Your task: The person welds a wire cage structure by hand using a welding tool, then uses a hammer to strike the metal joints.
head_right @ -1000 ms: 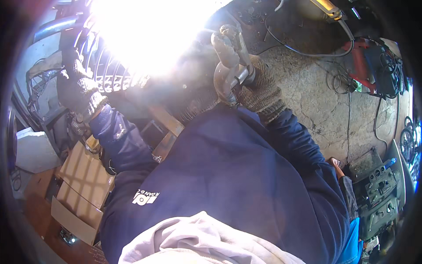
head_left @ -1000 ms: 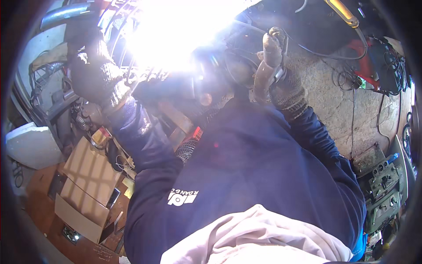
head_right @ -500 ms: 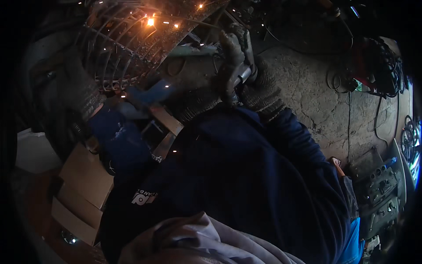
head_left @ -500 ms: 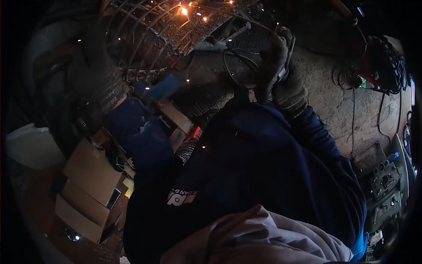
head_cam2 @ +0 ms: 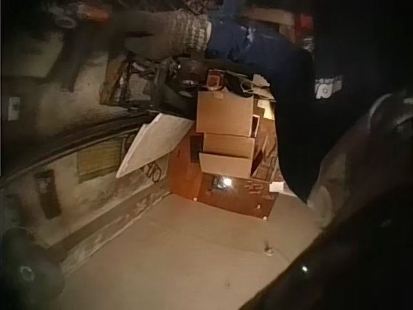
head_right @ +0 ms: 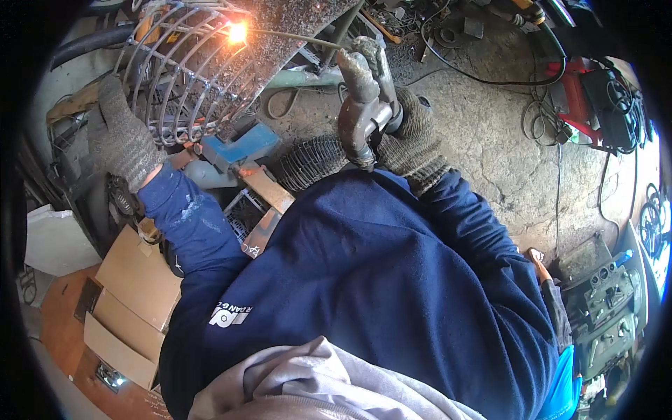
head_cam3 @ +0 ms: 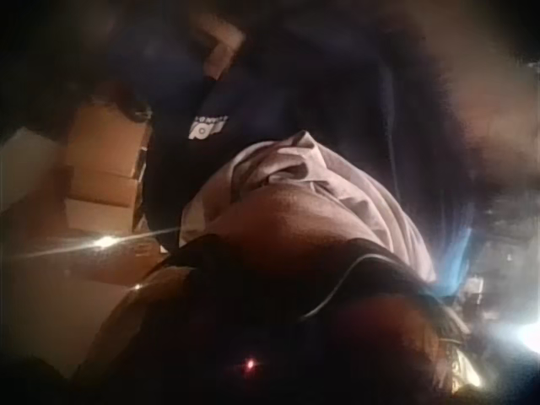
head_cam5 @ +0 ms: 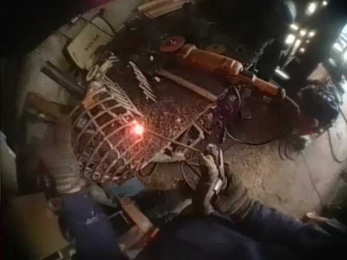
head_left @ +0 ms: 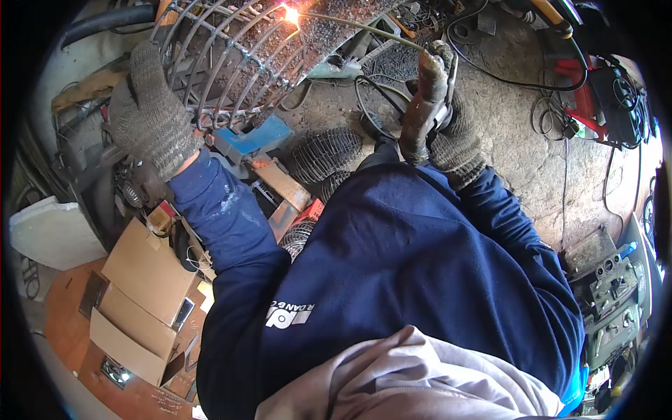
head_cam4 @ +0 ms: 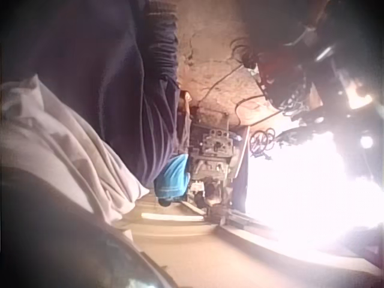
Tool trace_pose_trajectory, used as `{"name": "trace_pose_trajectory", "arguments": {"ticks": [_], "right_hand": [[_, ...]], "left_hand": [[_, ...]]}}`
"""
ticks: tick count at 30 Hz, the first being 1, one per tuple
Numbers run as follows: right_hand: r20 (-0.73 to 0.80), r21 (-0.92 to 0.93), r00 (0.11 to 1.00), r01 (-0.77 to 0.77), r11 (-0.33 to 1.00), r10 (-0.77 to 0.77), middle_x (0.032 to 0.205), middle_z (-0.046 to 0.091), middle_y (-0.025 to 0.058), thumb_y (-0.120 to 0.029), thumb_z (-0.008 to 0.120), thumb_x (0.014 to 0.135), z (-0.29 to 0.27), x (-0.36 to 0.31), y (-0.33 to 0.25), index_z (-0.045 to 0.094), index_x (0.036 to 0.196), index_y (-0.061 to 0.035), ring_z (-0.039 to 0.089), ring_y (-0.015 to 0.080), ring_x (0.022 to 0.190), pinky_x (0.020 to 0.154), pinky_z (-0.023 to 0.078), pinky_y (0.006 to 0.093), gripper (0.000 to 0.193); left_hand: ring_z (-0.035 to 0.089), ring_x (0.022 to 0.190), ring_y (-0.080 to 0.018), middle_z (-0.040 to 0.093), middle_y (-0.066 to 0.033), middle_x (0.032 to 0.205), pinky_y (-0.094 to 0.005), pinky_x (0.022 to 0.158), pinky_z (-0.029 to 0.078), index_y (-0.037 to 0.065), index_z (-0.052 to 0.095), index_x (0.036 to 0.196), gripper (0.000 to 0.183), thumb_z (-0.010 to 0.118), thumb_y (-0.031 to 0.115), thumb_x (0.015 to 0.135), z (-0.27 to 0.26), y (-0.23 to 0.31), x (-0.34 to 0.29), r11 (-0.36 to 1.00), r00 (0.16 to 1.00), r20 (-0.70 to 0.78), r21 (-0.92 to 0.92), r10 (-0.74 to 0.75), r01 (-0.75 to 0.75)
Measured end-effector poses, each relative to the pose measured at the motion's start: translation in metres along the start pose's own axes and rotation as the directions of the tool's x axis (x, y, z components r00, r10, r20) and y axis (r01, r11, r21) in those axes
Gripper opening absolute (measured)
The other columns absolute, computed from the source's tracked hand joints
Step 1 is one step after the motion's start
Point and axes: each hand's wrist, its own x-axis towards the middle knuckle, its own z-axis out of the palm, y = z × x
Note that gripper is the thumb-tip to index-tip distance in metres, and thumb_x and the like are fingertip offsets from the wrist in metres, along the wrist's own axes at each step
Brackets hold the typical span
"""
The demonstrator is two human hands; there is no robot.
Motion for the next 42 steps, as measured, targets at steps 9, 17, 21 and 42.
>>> {"name": "trace_pose_trajectory", "arguments": {"ticks": [9,17,21,42], "right_hand": [[-0.051,-0.116,0.993,0.098,0.988,-0.105,0.105,0.062,0.0101,-0.020,0.075,0.074,0.005,-0.002,-0.009,0.053,0.114,-0.0062,0.063,0.0227,0.095,0.083,0.049,0.0345,0.048],[-0.022,-0.364,0.958,0.260,0.894,-0.287,0.101,0.060,0.0096,-0.021,0.073,0.074,0.008,-0.004,-0.028,0.053,0.114,-0.0079,0.060,0.0258,0.096,0.083,0.048,0.0377,0.046],[0.210,-0.232,0.962,0.223,0.947,-0.175,0.107,0.061,0.0084,-0.017,0.059,0.088,0.001,-0.003,-0.055,0.051,0.126,-0.0061,0.061,0.0208,0.097,0.086,0.048,0.0348,0.040],[-0.051,-0.083,0.994,0.089,0.993,-0.094,0.099,0.063,0.0095,-0.024,0.075,0.073,0.009,0.000,-0.011,0.057,0.113,-0.0056,0.063,0.0239,0.093,0.082,0.049,0.0346,0.047]], "left_hand": [[0.063,0.068,-0.0217,0.068,-0.0118,0.078,-0.0350,0.062,0.048,-0.001,0.071,0.087,0.054,0.066,0.053,0.081,0.000,0.006,0.000,0.963,0.968,0.108,-0.125,-0.226,0.239],[0.063,0.063,-0.0173,0.070,-0.0109,0.080,-0.0299,0.058,0.051,-0.003,0.069,0.090,0.047,0.071,0.043,0.081,0.006,-0.010,0.005,0.986,0.982,0.112,-0.050,-0.150,0.156],[0.063,0.064,-0.0190,0.069,-0.0113,0.081,-0.0310,0.058,0.051,-0.001,0.068,0.095,0.043,0.069,0.040,0.083,0.004,-0.035,0.010,0.944,0.968,0.061,0.210,0.245,-0.253],[0.062,0.061,-0.0226,0.067,-0.0103,0.068,-0.0358,0.060,0.046,0.001,0.072,0.082,0.052,0.068,0.053,0.081,0.008,0.003,0.007,0.999,1.000,0.019,-0.054,-0.005,0.006]]}}
